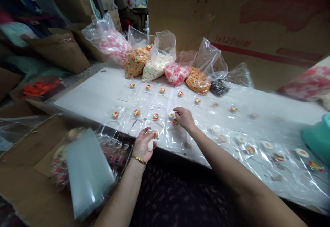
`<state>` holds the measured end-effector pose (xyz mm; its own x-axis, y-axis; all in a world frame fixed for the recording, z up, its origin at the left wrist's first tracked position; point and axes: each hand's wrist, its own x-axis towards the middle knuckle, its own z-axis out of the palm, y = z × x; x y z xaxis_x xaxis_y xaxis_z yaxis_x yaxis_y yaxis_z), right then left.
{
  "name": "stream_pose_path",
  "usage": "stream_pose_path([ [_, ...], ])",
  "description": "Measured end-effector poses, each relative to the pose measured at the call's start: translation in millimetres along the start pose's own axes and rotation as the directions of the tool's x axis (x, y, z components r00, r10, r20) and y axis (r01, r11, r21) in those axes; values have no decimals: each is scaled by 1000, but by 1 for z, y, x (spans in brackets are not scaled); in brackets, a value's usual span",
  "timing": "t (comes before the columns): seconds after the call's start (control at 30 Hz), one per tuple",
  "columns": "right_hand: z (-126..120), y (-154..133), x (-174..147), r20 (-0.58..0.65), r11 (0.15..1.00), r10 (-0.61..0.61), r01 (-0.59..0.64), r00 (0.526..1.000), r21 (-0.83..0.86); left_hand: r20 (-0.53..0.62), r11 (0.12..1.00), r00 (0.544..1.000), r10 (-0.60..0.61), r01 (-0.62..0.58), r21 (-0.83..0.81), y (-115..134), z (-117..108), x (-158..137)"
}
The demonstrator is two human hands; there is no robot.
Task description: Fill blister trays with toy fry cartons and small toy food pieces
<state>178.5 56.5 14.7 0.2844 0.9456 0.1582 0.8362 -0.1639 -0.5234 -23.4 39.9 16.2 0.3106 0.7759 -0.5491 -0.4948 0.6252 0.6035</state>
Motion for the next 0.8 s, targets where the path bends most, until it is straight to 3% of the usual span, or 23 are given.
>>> stream_pose_path([
  [0.07, -7, -7, -7, -1, 976, 25, -25, 1000, 217, -19, 999, 999, 38, -38, 5, -1, 5, 6],
  [0.17, -5, -31, -22, 232, 873, -90, -36, 969, 486, -30, 994, 993, 112, -111, 22, -3, 13, 15],
  [0.23, 3, -44, -28, 309, 810, -135, -75, 941, 581, -28, 991, 991, 131, -131, 22, -2, 14, 19],
  [0.37, 24, -49, -10, 335, 649, 47, -284, 941, 706, -76, 992, 990, 118, -121, -27, 8, 1, 20],
  [0.47, 41, -46, 24, 276, 585, 190, -334, 942, 739, -93, 994, 992, 89, -95, -58, 20, -14, 16],
  [0.57, 59, -49, 55, 199, 730, 247, -317, 948, 605, -81, 994, 994, 78, -83, -65, 30, -24, 11],
  [0.67, 70, -54, 70, 81, 946, 198, -212, 977, 243, -87, 992, 990, 110, -115, -57, 37, -31, 8],
  [0.73, 73, -57, 71, 52, 993, 117, -116, 992, -19, -95, 990, 987, 129, -135, -51, 39, -34, 8],
  [0.8, 72, -59, 68, 72, 977, 25, -9, 997, -215, -95, 988, 985, 145, -149, -39, 41, -35, 9],
])
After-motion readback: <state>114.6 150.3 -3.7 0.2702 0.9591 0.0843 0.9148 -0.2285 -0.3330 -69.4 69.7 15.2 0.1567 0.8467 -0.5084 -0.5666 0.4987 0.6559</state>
